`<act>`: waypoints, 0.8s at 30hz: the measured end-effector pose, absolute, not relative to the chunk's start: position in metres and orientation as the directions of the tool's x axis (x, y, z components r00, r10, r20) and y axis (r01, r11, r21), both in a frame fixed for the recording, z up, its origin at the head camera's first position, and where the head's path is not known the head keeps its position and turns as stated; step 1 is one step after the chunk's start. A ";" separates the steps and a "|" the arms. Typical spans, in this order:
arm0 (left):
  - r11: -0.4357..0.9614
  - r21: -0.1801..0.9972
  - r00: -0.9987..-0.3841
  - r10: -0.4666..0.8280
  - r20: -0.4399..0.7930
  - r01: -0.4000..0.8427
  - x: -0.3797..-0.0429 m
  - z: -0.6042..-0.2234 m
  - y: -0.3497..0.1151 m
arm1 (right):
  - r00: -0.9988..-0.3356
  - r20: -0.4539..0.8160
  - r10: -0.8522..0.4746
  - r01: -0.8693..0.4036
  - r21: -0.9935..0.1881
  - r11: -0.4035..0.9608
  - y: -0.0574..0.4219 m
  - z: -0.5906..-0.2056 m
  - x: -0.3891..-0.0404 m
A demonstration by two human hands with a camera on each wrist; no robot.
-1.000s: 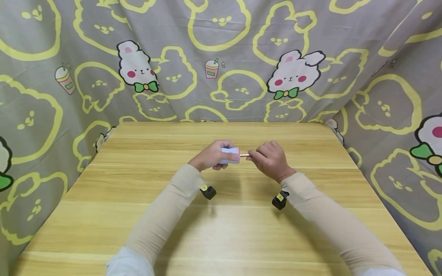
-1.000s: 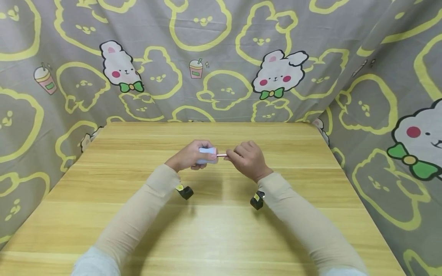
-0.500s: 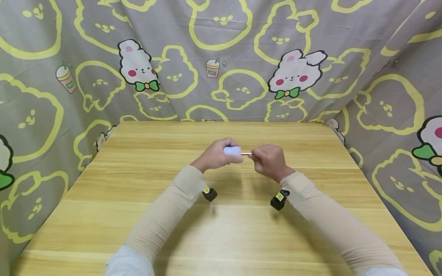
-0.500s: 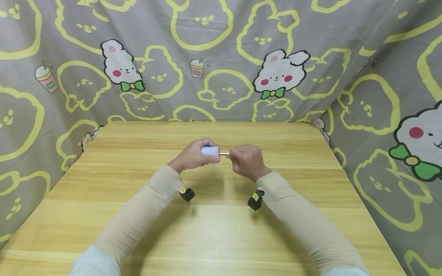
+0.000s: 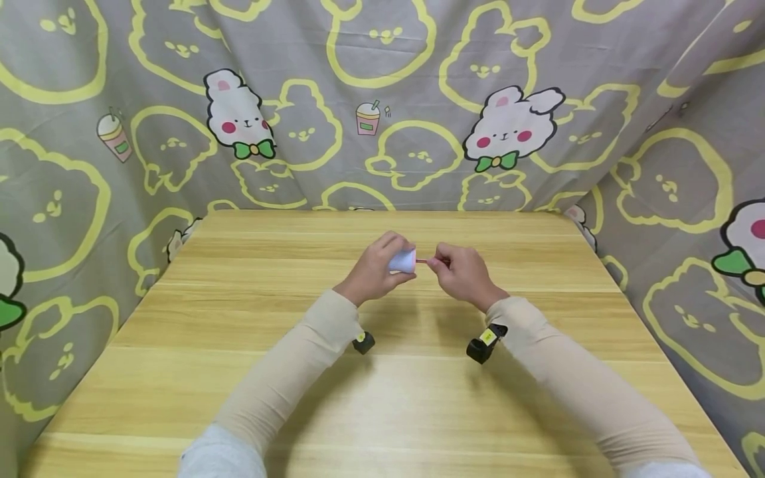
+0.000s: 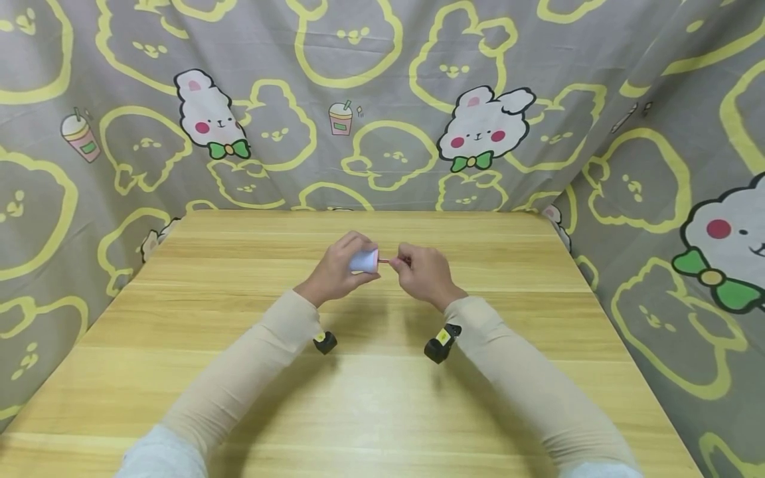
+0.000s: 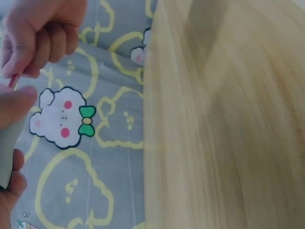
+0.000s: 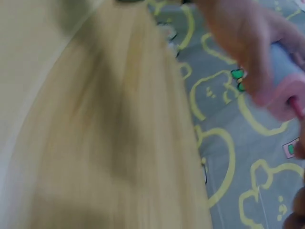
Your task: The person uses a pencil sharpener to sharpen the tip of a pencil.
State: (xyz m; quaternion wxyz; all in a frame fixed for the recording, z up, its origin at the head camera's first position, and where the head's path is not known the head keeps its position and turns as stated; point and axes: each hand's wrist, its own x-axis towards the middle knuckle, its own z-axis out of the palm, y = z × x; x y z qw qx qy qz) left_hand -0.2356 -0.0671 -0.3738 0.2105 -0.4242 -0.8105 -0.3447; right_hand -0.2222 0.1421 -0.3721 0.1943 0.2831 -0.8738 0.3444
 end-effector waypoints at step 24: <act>0.336 0.926 -0.878 0.478 -0.008 0.174 -0.237 -0.349 -0.069 | -0.391 0.738 -0.549 -0.805 0.015 0.593 0.164 -0.380 -0.231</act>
